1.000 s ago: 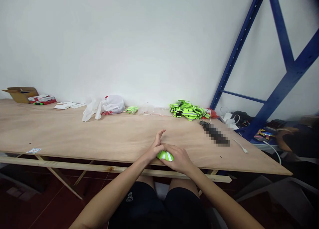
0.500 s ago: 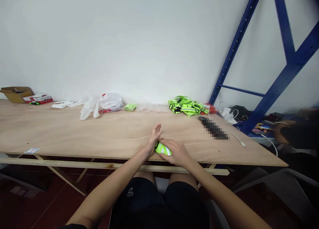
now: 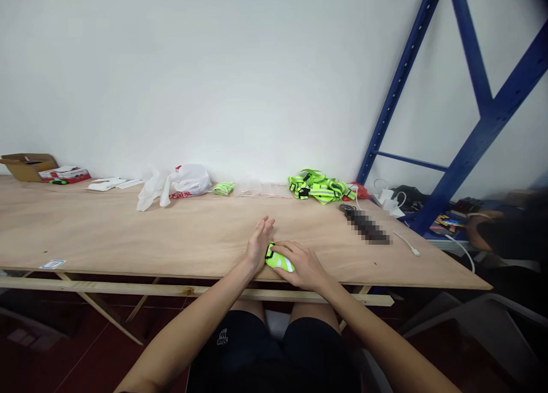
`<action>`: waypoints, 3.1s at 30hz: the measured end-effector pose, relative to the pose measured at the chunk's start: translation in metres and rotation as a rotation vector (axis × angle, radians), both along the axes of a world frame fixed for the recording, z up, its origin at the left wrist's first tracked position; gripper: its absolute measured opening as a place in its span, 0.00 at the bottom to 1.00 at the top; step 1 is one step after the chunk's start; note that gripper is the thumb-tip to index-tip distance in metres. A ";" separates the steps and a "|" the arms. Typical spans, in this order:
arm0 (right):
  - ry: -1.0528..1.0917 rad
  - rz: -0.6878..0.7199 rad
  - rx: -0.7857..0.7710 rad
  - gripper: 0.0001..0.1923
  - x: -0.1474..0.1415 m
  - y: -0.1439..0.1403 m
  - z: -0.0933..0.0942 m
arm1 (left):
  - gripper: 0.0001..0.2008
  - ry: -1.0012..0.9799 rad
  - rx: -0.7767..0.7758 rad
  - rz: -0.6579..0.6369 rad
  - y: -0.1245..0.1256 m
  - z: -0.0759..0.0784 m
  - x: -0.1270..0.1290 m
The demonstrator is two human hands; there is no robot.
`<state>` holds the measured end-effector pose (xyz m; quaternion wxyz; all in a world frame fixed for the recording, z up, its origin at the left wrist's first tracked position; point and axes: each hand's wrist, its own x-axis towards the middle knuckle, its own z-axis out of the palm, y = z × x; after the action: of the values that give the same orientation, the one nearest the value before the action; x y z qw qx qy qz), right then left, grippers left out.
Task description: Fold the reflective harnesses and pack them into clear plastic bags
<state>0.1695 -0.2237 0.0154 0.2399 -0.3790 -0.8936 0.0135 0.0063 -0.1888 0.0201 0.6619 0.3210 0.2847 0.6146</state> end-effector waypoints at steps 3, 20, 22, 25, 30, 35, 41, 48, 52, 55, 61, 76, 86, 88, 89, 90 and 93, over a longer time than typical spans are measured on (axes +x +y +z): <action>0.040 -0.001 -0.001 0.21 -0.001 0.000 0.000 | 0.19 -0.035 -0.025 0.014 0.001 0.002 -0.003; -0.048 0.023 -0.010 0.25 0.002 0.002 0.004 | 0.26 0.430 0.204 0.031 0.008 -0.007 0.017; -0.071 0.018 -0.011 0.21 0.001 0.001 0.006 | 0.27 0.472 0.244 0.058 0.007 -0.010 0.020; -0.076 0.014 -0.014 0.18 0.000 0.000 0.009 | 0.27 0.502 0.275 0.079 0.007 -0.012 0.022; -0.062 -0.020 -0.021 0.19 -0.002 -0.003 0.010 | 0.26 0.617 0.310 0.078 0.024 0.000 0.011; -0.040 -0.044 -0.027 0.19 -0.004 -0.004 0.010 | 0.20 0.978 0.428 0.199 0.075 0.027 -0.027; -0.062 -0.034 -0.047 0.25 -0.002 -0.003 0.009 | 0.14 1.525 0.398 0.321 0.148 0.037 -0.073; -0.017 -0.026 -0.097 0.24 -0.001 -0.002 0.006 | 0.24 1.925 0.377 0.348 0.202 0.020 -0.089; 0.003 -0.018 -0.092 0.23 -0.001 -0.002 0.007 | 0.27 2.033 0.388 0.347 0.215 0.012 -0.088; 0.009 -0.016 -0.095 0.22 -0.002 -0.001 0.006 | 0.27 2.059 0.380 0.351 0.219 0.010 -0.087; 0.005 -0.024 -0.101 0.22 -0.001 -0.001 0.006 | 0.26 1.975 0.382 0.372 0.214 0.015 -0.088; 0.005 -0.208 -0.021 0.20 0.019 0.020 0.000 | 0.26 1.122 0.485 0.545 0.166 0.129 -0.141; -0.037 -0.330 0.020 0.18 0.068 0.030 0.003 | 0.21 0.931 0.120 0.151 0.085 0.063 -0.148; -0.052 -0.312 -0.004 0.19 0.072 0.028 0.006 | 0.26 1.036 0.160 0.163 0.075 0.058 -0.145; -0.063 -0.295 -0.020 0.21 0.074 0.027 0.008 | 0.31 1.137 0.237 0.149 0.071 0.059 -0.142; -0.077 -0.269 -0.036 0.24 0.076 0.026 0.010 | 0.36 1.272 0.345 0.106 0.067 0.061 -0.139; -0.111 -0.180 -0.069 0.33 0.083 0.025 0.014 | 0.49 1.723 0.701 -0.189 0.060 0.070 -0.124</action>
<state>0.2524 -0.1987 0.0297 0.1771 -0.4659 -0.8669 0.0017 -0.1182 -0.1292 0.0906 0.1353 0.8690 0.4485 0.1593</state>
